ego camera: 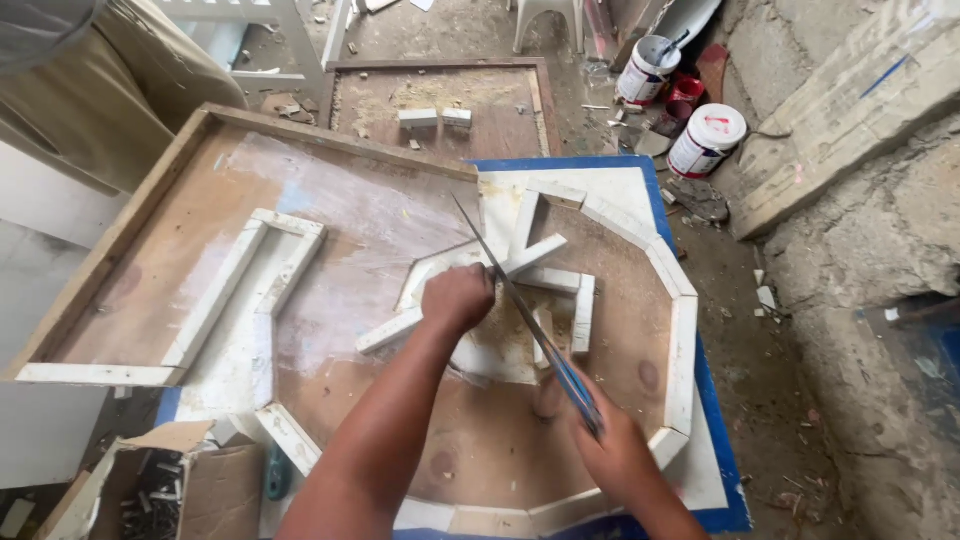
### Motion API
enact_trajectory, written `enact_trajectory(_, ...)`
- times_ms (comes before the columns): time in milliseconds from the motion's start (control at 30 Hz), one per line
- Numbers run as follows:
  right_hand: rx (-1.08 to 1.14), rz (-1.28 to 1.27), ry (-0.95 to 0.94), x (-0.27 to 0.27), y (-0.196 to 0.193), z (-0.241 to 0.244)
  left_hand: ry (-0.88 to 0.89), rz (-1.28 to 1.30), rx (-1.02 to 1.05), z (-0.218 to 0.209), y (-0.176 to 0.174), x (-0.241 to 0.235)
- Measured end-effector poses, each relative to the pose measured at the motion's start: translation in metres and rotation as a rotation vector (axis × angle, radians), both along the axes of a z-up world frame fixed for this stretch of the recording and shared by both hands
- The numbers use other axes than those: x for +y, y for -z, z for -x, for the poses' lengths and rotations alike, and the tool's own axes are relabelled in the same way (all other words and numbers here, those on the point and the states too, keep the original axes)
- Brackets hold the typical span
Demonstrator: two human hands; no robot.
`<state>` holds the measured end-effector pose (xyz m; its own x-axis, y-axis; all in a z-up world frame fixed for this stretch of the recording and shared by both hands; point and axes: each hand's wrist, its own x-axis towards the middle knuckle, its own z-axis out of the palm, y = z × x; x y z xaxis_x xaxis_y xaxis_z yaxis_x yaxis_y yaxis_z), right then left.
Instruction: Assembling a wooden mold structure by cutting and fitting wooden strips into a predefined shape.
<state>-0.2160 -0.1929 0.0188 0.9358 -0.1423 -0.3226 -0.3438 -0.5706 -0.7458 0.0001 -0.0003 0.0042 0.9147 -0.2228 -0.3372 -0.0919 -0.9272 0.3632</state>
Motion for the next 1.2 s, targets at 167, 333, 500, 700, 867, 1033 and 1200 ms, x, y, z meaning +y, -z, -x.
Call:
enact_trajectory(167, 0.38, 0.405, 0.207, -0.035, 0.033, 0.053, -0.051, 0.048, 0.037, -0.002, -0.007, 0.006)
enact_trajectory(333, -0.025, -0.014, -0.014, -0.003, 0.01, -0.024, -0.009, 0.053, -0.019, 0.001, -0.003, 0.004)
enact_trajectory(500, -0.117, -0.032, -0.015, 0.032, -0.015, -0.06, -0.022, 0.069, -0.044, 0.002, 0.004, 0.004)
enact_trajectory(700, 0.34, 0.132, 0.219, -0.002, -0.027, 0.041, -0.008, 0.066, -0.012, -0.003, 0.007, 0.008)
enact_trajectory(867, 0.566, 0.228, 0.267, -0.006, -0.018, 0.021, -0.029, 0.069, -0.002, 0.0, 0.002, 0.008)
enact_trajectory(1033, -0.04, -0.001, -0.04, 0.034, -0.014, -0.08, -0.025, 0.066, -0.077, 0.001, 0.009, 0.006)
enact_trajectory(1200, 0.021, 0.002, -0.012, 0.025, -0.027, -0.032, -0.024, 0.059, -0.03, 0.002, 0.005, 0.007)
